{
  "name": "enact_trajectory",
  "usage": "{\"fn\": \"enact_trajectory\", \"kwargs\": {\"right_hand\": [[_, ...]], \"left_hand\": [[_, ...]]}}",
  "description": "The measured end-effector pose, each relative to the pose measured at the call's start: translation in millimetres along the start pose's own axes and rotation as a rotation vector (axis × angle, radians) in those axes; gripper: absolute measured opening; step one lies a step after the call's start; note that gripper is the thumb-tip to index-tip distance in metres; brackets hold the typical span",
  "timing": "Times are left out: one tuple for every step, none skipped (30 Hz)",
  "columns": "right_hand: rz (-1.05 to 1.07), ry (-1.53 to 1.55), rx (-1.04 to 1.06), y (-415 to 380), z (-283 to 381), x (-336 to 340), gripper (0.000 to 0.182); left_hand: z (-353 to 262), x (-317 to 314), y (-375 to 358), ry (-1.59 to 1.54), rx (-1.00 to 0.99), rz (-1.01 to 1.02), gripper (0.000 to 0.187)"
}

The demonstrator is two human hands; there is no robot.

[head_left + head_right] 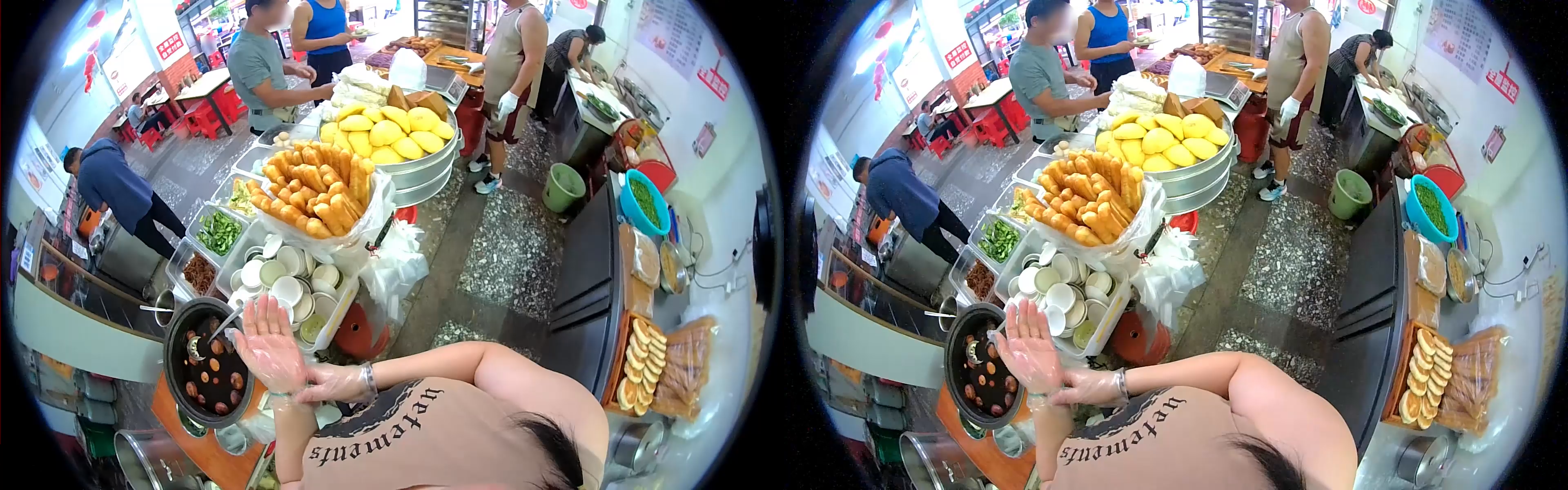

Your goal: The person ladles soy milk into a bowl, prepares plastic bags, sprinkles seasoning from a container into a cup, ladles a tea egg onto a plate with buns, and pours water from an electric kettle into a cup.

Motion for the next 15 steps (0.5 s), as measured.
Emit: {"fn": "enact_trajectory", "kwargs": {"right_hand": [[0.016,-0.115,-0.073,-2.4,4.1,-5.2,0.05],[0.039,-0.231,-0.149,-3.9,2.6,-12.8,0.044],[0.057,-0.234,-0.143,-0.7,0.6,-20.4,0.044],[-0.009,-0.333,-0.06,2.4,5.5,-20.1,0.038],[-0.078,-0.438,0.022,4.1,12.6,-19.7,0.036],[-0.061,-0.391,-0.127,8.8,-0.9,-21.5,0.034],[-0.057,-0.396,-0.132,11.8,-6.1,-26.1,0.034],[0.003,-0.302,-0.126,16.1,-13.4,-34.0,0.034],[0.058,-0.213,-0.115,20.7,-16.7,-39.0,0.035],[0.03,-0.322,-0.122,25.2,-20.6,-38.5,0.034],[0.03,-0.322,-0.124,25.9,-21.0,-41.3,0.034],[0.03,-0.433,-0.079,25.2,-18.1,-46.9,0.034],[0.03,-0.547,-0.03,26.2,-13.5,-50.9,0.033],[0.029,-0.549,-0.03,27.3,-11.7,-52.1,0.033],[0.066,-0.54,-0.081,27.4,-15.4,-56.9,0.031]], "left_hand": [[-2.8,5.7,0.6,0.005,0.003,0.008,0.055],[-6.2,3.9,-0.2,-0.014,0.015,0.063,0.054],[-16.5,1.3,-0.5,-0.028,0.015,0.116,0.053],[-24.4,9.8,-0.3,-0.007,0.005,0.02,0.051],[-34.6,9.8,2.6,-0.011,-0.015,0.026,0.051],[-42.9,15.0,4.4,-0.015,-0.033,-0.01,0.051],[-50.0,21.9,2.7,-0.018,-0.046,-0.055,0.05],[-54.2,19.3,-1.2,0.007,-0.042,-0.029,0.05],[-59.6,22.8,-1.8,0.004,-0.047,-0.027,0.05],[-65.1,26.8,-2.4,-0.01,-0.056,-0.019,0.05],[-69.8,30.5,-4.4,-0.022,-0.062,-0.016,0.05],[-72.9,37.3,-7.1,-0.018,-0.052,-0.068,0.052],[-77.6,38.3,-7.5,-0.018,-0.053,-0.066,0.052],[-78.1,38.1,-9.6,-0.065,-0.014,-0.068,0.053],[-78.3,39.2,-13.6,-0.111,0.027,-0.076,0.054]]}}
Point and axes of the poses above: each hand's wrist, its own y-axis towards the middle knuckle, its own x-axis out of the back of the hand, z = x × y, the point moved 9 cm from there along y, towards the middle knuckle, and after that the axes turned 12 degrees about -x, right-handed, at the moved point
